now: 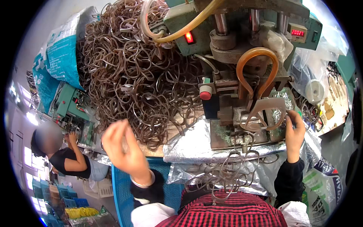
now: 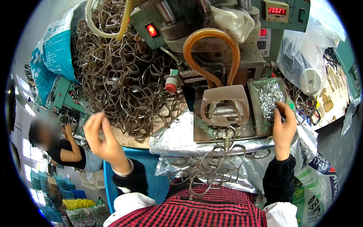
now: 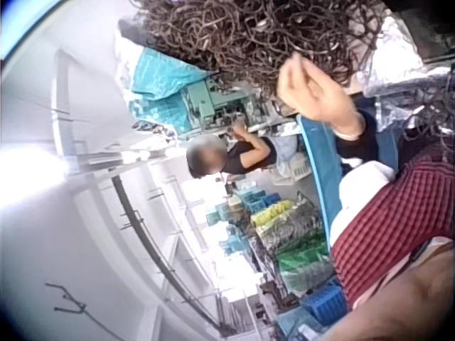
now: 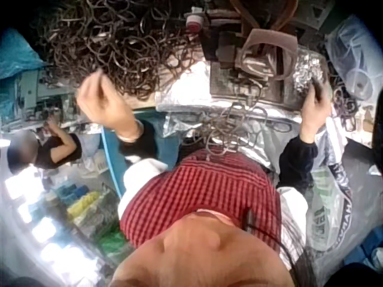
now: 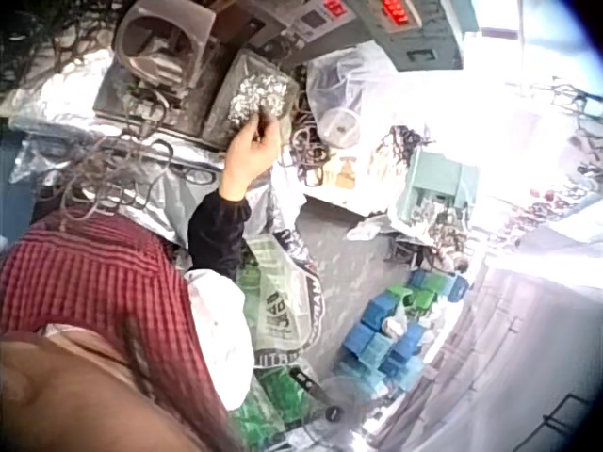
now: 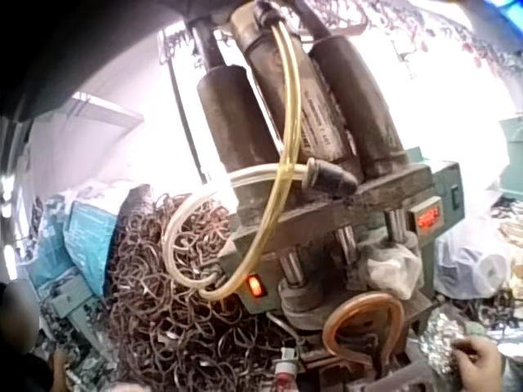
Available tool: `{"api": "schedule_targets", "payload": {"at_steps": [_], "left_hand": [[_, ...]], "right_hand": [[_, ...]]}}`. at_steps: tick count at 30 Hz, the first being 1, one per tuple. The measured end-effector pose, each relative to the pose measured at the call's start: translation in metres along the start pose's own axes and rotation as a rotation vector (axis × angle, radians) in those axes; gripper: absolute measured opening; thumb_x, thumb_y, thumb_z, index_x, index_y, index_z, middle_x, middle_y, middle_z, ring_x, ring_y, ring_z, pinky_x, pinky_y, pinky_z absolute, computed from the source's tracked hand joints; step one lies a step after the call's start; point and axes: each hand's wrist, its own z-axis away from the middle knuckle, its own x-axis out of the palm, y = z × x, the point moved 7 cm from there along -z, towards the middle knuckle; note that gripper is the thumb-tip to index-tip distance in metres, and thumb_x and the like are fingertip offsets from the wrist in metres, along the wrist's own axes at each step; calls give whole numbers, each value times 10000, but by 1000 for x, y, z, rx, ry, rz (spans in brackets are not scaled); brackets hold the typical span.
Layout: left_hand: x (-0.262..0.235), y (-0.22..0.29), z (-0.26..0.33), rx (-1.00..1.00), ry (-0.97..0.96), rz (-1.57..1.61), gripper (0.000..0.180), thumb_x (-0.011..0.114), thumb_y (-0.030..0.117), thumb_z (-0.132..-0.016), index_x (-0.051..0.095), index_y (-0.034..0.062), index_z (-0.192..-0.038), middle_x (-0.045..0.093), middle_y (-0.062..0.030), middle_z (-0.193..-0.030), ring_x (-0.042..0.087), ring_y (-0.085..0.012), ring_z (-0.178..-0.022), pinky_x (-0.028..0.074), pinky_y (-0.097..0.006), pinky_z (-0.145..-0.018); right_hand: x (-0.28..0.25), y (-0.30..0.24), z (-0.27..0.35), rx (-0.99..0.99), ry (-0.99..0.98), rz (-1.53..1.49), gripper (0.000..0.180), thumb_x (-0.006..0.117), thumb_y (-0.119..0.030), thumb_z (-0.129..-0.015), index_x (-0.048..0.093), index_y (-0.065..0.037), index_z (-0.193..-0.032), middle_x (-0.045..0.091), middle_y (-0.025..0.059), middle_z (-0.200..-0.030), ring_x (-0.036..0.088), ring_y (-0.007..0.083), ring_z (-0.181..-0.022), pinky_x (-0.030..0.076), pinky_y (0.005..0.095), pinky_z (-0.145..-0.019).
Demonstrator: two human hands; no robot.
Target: The person repeatedly picks small metal pieces from a tray and inserts them into a press machine to attach them to a coiled metal wire. The person then removes the assembled part and places it into a pile. The process is repeated continuously.
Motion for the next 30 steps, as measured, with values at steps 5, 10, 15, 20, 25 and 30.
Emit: {"api": "schedule_targets", "payload": {"at_steps": [5,10,15,20,25,30], "left_hand": [[117,-73,-21,103,-607,-90,140,718,149,-847,781,81,-952,722,-139,-829,702,-334,-806,544,-374,-697],[223,-162,34,246,-942,-602,99,694,168,-771,783,143,-804,726,-139,-802,717,-340,-759,572,-442,-673],[172,-123,-14,241,-854,-392,201,840,273,-679,780,119,-794,693,-122,-758,686,-327,-738,542,-421,-666],[123,-61,-80,425,-809,-348,146,794,175,-729,710,62,-767,647,-104,-837,658,-325,-811,530,-439,-692],[117,-53,-71,570,-583,-120,315,707,72,-819,636,97,-1125,633,-130,-875,625,-353,-835,499,-452,-718],[116,-70,0,167,-340,221,276,626,18,-944,668,8,-1217,656,-117,-940,644,-233,-824,494,-306,-707]], "right_hand": [[32,-44,-20,-182,-50,-9,146,661,0,-904,677,15,-1048,711,124,-950,689,212,-889,522,311,-829],[35,-25,-15,-135,-40,-36,132,669,-19,-903,689,0,-1032,708,124,-945,675,226,-873,517,321,-817],[-34,-4,21,-167,77,191,120,657,-3,-897,693,7,-1012,691,108,-956,651,227,-883,498,317,-815],[-21,-59,19,-146,-108,-90,134,659,33,-859,710,7,-980,704,101,-943,657,244,-879,495,327,-823],[34,-136,-8,-369,-168,-268,187,693,18,-800,699,-2,-986,705,112,-965,667,235,-889,504,320,-800],[75,-107,1,130,-221,-720,309,699,15,-846,625,26,-1146,690,55,-1025,646,123,-953,511,267,-857]]}}
